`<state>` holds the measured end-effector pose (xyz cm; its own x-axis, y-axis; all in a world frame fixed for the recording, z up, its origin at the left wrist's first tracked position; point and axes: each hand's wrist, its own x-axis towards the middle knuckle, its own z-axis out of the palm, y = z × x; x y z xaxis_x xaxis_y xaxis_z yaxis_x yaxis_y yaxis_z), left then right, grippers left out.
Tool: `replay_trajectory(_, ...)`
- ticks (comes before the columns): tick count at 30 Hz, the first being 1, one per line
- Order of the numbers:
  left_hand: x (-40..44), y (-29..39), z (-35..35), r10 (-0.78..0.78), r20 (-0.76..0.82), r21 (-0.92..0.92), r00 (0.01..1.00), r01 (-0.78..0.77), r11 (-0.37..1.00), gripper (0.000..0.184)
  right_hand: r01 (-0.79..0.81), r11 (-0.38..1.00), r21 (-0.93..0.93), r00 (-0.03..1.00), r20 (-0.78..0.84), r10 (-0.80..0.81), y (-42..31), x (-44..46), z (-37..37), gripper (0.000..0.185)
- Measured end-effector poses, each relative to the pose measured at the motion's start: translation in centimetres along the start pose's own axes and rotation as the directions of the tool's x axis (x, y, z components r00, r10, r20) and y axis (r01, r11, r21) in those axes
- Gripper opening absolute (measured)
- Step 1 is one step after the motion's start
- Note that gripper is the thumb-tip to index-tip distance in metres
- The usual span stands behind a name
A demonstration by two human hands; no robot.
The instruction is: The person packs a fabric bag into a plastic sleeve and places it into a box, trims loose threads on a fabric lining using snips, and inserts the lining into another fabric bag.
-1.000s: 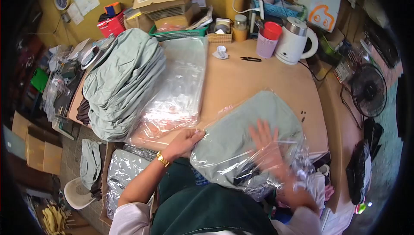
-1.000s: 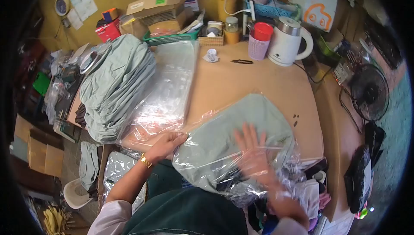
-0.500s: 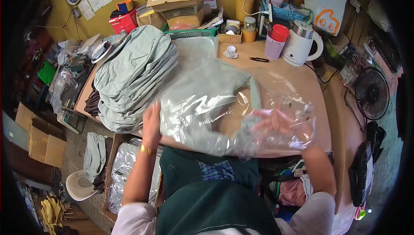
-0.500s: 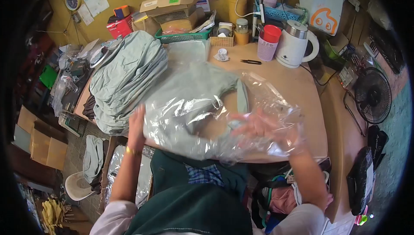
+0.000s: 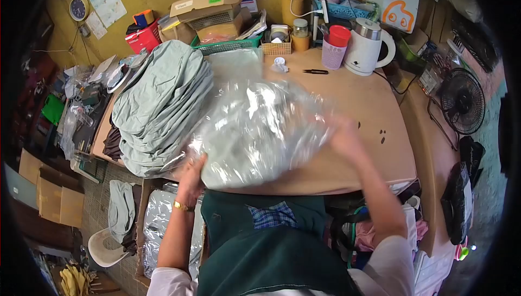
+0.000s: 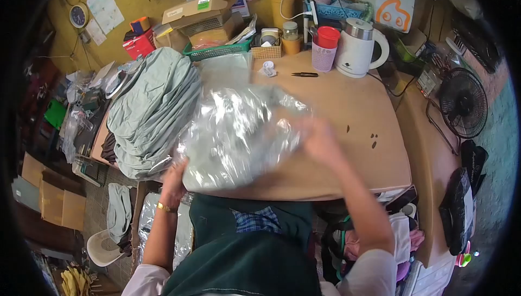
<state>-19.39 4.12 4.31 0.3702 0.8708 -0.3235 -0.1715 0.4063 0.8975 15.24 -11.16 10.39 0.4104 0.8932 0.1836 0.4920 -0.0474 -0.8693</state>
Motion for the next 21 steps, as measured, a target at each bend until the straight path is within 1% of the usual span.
replay_trajectory(1,0.4,0.9,-0.1,0.066,0.049,-0.078,0.997,-0.062,0.995,0.029,0.003,1.0,0.026,0.991,-0.132,0.0,-3.5,1.7,-2.4,0.036)
replay_trajectory(2,3.1,0.2,-5.2,0.077,0.455,-0.322,0.887,0.082,0.943,0.029,0.215,0.957,0.194,0.974,-0.117,-0.195,-3.1,3.6,-5.3,0.033)
replay_trajectory(3,2.3,0.2,-4.8,0.079,0.457,-0.321,0.886,0.082,0.943,0.029,0.264,0.909,0.321,0.96,-0.178,-0.216,-2.7,3.8,-7.8,0.027)
replay_trajectory(4,0.8,0.4,-3.5,0.098,0.29,-0.246,0.952,-0.024,0.969,0.031,0.234,0.889,0.393,0.965,-0.204,-0.164,-1.8,3.3,-9.3,0.027)
replay_trajectory(5,-0.3,0.0,-2.4,0.135,0.115,-0.151,0.984,-0.117,0.982,0.033,0.209,0.861,0.464,0.967,-0.23,-0.111,-0.9,2.9,-10.8,0.027)
replay_trajectory(6,-0.9,-1.2,-1.1,0.069,0.029,-0.163,0.997,-0.063,0.985,0.035,0.077,0.874,0.48,0.974,-0.225,0.037,3.8,1.6,-11.7,0.027)
replay_trajectory(7,-1.5,-2.3,-0.5,0.001,-0.055,-0.178,0.998,-0.011,0.984,0.037,-0.053,0.863,0.503,0.959,-0.215,0.185,8.4,0.3,-12.6,0.027)
replay_trajectory(8,-1.4,-4.9,-3.0,-0.049,-0.001,-0.076,0.999,0.048,0.996,0.04,-0.137,0.838,0.529,0.931,-0.221,0.291,11.4,-1.8,-12.2,0.024)
replay_trajectory(9,-2.5,-5.8,-2.6,-0.056,-0.079,-0.102,0.995,0.048,0.994,0.037,-0.214,0.801,0.56,0.891,-0.224,0.395,14.3,-3.9,-11.7,0.022)
replay_trajectory(10,-2.9,-7.6,-5.0,-0.082,-0.077,0.149,0.994,0.093,0.984,0.035,-0.213,0.769,0.603,0.87,-0.241,0.43,13.9,-6.1,-10.7,0.021)
replay_trajectory(11,-2.8,-8.8,-7.2,-0.108,-0.08,0.39,0.991,0.131,0.912,0.033,-0.217,0.768,0.603,0.868,-0.24,0.434,14.8,-7.3,-10.8,0.021)
replay_trajectory(12,-3.4,-7.0,-6.7,-0.115,-0.08,0.391,0.99,0.137,0.91,0.033,-0.263,0.773,0.576,0.9,-0.142,0.412,16.1,-8.4,-11.3,0.021)
replay_trajectory(13,-5.0,-3.1,-5.2,-0.086,-0.001,0.763,0.996,0.057,0.643,0.03,-0.31,0.776,0.549,0.917,-0.043,0.396,17.0,-9.4,-11.5,0.02)
replay_trajectory(14,-6.0,0.5,-3.5,-0.095,0.091,0.968,0.991,-0.066,0.242,0.028,-0.311,0.839,0.447,0.937,-0.004,0.35,16.7,-9.4,-11.6,0.02)
replay_trajectory(15,-6.8,3.0,-1.5,0.181,0.124,0.962,0.976,-0.163,0.221,0.023,-0.314,0.838,0.447,0.935,-0.01,0.356,14.3,-8.9,-10.9,0.02)
replay_trajectory(16,-6.8,4.4,0.6,0.445,0.147,0.952,0.883,-0.249,0.179,0.02,-0.322,0.874,0.364,0.937,-0.007,0.348,11.4,-8.2,-9.7,0.02)
replay_trajectory(17,-5.4,4.7,2.1,0.561,0.276,0.914,0.78,-0.393,0.097,0.019,-0.331,0.867,0.373,0.935,0.006,0.354,11.0,-7.6,-9.1,0.021)
replay_trajectory(18,-3.8,4.9,3.8,0.654,0.396,0.856,0.644,-0.518,-0.008,0.021,-0.34,0.859,0.382,0.933,0.02,0.36,10.5,-6.9,-8.4,0.021)
replay_trajectory(19,-2.8,5.0,6.5,0.528,0.49,0.807,0.693,-0.59,0.026,0.031,-0.349,0.852,0.391,0.93,0.033,0.366,10.1,-6.3,-7.8,0.022)
replay_trajectory(20,-0.7,3.8,8.8,0.451,0.611,0.738,0.651,-0.674,-0.027,0.044,-0.249,0.932,0.263,0.968,0.104,0.229,8.1,-5.0,-6.8,0.022)
replay_trajectory(21,2.0,1.9,10.3,0.404,0.654,0.736,0.64,-0.661,-0.144,0.05,-0.125,0.982,0.14,0.977,0.191,0.097,6.7,-4.4,-6.6,0.023)
